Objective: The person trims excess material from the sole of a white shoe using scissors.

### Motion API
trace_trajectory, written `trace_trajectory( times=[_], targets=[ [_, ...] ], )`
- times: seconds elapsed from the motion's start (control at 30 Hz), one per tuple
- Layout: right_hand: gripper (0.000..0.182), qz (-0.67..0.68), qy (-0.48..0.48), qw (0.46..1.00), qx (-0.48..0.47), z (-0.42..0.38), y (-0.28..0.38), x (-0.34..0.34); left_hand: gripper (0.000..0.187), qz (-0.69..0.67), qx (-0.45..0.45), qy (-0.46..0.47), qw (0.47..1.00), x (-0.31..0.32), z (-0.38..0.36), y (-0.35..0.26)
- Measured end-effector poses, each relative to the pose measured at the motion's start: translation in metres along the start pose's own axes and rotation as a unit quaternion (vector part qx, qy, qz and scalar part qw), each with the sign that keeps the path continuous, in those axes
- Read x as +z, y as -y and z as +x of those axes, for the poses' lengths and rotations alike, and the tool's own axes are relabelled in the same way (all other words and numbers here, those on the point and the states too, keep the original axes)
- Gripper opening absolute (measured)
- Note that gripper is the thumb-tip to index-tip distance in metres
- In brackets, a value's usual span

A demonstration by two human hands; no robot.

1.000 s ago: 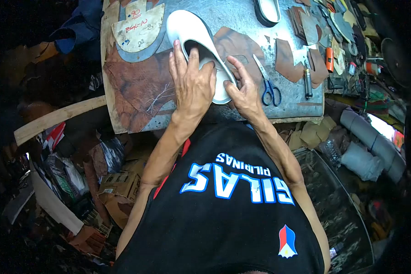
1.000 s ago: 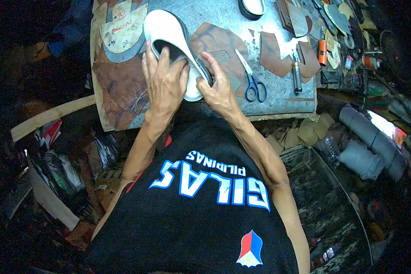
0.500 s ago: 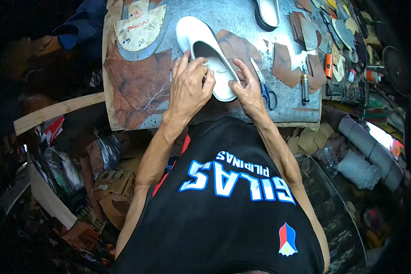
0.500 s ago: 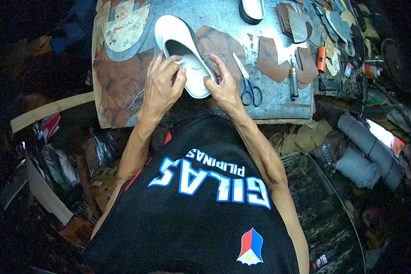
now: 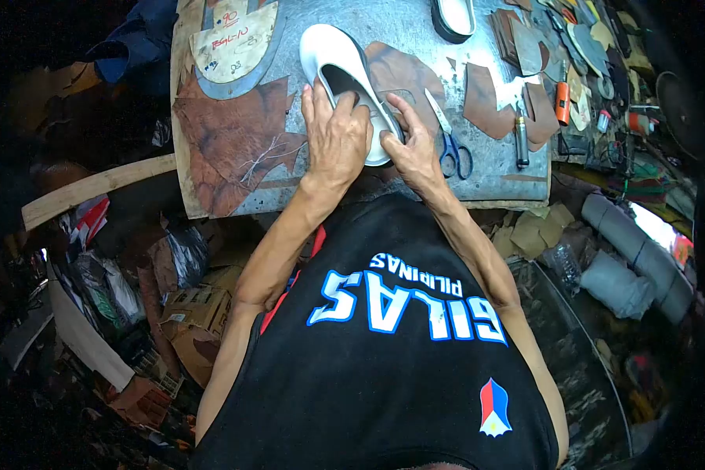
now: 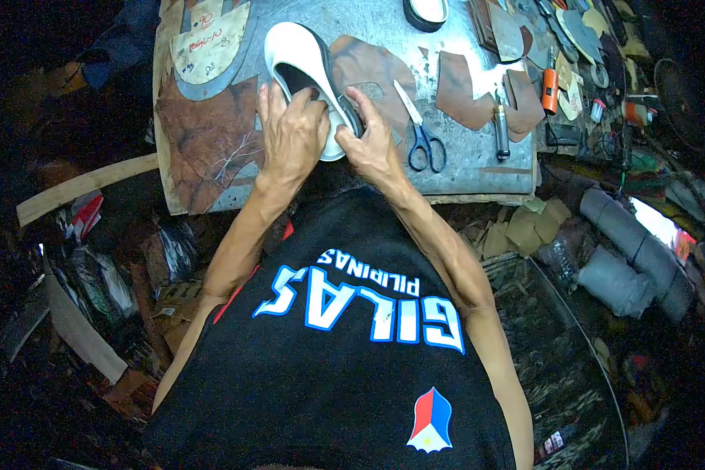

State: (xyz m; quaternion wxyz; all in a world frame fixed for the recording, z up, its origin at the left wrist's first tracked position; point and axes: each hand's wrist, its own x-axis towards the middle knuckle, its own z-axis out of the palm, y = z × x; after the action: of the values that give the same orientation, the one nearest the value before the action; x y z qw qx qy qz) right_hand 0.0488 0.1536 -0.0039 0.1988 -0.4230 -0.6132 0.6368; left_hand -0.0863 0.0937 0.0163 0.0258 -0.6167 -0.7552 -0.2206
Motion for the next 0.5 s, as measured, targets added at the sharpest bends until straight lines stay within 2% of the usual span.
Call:
trace_trajectory(
  times=[0.1, 0.27, 0.5],
  targets=[
    [0.061, -0.001, -0.004, 1.0, -0.021, 0.002, -0.01, 0.0, 0.011, -0.004, -0.001, 0.008, 1.0, 0.005, 0.002, 0.001],
    [0.065, 0.091, 0.003, 0.996, 0.026, 0.002, -0.008, -0.005, 0.01, -0.036, 0.022, -0.015, 0.999, 0.015, 0.001, 0.006],
    [0.066, 0.117, 0.018, 0.992, 0.037, 0.002, -0.009, -0.002, 0.01, -0.066, 0.032, 0.001, 0.997, 0.01, -0.001, 0.013]
  ],
)
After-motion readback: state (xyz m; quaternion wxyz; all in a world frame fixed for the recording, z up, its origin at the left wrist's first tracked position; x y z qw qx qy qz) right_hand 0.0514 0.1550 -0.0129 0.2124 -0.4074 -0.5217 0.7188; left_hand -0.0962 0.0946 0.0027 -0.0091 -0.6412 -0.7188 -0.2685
